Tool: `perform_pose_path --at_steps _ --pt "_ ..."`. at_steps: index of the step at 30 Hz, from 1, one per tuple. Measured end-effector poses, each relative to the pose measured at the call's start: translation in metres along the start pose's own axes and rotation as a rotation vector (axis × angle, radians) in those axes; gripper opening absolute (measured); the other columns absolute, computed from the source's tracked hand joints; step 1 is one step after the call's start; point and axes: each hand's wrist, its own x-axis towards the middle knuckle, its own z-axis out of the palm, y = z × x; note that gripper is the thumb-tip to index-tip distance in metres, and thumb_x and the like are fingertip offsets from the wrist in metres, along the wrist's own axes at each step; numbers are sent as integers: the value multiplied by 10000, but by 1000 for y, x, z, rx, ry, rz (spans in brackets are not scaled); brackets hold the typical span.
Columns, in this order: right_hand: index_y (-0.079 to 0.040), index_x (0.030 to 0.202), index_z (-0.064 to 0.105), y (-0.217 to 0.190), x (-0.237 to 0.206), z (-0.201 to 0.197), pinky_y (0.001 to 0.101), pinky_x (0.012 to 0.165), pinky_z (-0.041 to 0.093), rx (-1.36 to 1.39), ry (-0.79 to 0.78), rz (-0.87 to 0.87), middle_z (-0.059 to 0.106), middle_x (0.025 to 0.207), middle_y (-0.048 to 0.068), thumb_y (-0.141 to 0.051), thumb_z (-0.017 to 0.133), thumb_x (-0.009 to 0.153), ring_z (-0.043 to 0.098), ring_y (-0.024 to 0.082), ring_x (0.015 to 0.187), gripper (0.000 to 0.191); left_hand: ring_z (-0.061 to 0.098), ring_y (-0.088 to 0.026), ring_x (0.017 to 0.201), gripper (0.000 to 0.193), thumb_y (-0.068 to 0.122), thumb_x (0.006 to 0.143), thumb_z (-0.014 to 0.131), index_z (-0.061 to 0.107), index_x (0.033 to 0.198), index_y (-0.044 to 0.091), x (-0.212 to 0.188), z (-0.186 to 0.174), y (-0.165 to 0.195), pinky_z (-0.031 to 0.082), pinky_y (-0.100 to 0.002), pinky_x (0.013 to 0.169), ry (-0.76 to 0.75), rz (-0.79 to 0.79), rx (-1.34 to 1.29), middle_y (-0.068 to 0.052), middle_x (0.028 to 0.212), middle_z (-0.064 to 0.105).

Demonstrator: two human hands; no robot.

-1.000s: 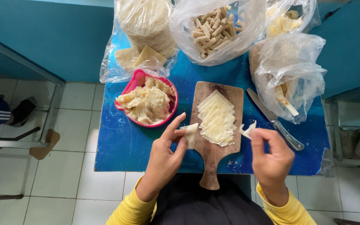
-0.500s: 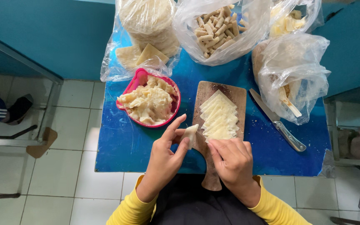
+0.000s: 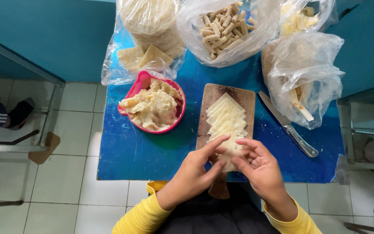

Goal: The person folds square pastry wrappers on a small wooden board, spooning filling from a plastic bag onto each wrapper with a spoon, folding the wrappers over the filling, and pressing the folded pieces, building a stack of filled pastries on the board.

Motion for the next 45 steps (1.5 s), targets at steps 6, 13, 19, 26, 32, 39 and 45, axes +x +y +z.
perform_pose_path --at_steps 6,13,19,26,32,39,45 --pt "-57 1312 654 2 6 12 234 675 536 -597 260 -190 742 967 55 -31 794 860 626 56 765 474 718 -291 922 607 25 928 665 482 1503 89 12 22 -10 569 -368 823 248 126 318 -135 1127 733" --pt "-68 1297 656 -16 12 25 228 556 511 -818 261 -306 727 988 55 -22 807 813 574 64 582 509 658 -364 998 578 56 923 673 482 1469 40 8 21 -12 538 -420 842 311 121 574 -177 1147 660" --pt "-71 1318 627 -27 10 22 231 536 508 -785 203 -237 712 1045 53 -19 807 781 576 61 553 569 659 -365 1023 605 38 916 661 468 1489 33 3 19 -9 544 -412 852 264 78 539 -186 1184 644" --pt "-58 1316 620 -35 8 21 234 540 512 -846 188 -245 679 1039 68 -58 822 767 594 62 541 585 644 -355 1002 584 93 922 672 482 1469 26 2 18 -9 530 -409 841 266 51 606 -173 1131 620" --pt "-54 1301 637 -33 10 15 240 539 499 -924 249 -246 677 995 62 -85 815 795 562 72 507 537 630 -341 966 547 114 947 664 491 1457 20 2 17 -9 526 -410 815 272 46 649 -161 1070 604" --pt "-27 1263 672 -31 15 -2 217 531 436 -880 386 -354 665 959 52 -66 808 842 495 53 553 443 638 -362 944 444 117 911 685 574 1330 16 0 -23 22 527 -429 807 316 136 693 -168 1027 636" --pt "-7 1253 676 -11 22 -14 200 565 423 -814 450 -440 659 895 28 -54 777 918 475 26 609 353 673 -377 913 118 27 975 618 706 1053 24 63 -158 17 534 -456 800 550 284 932 -175 976 701"
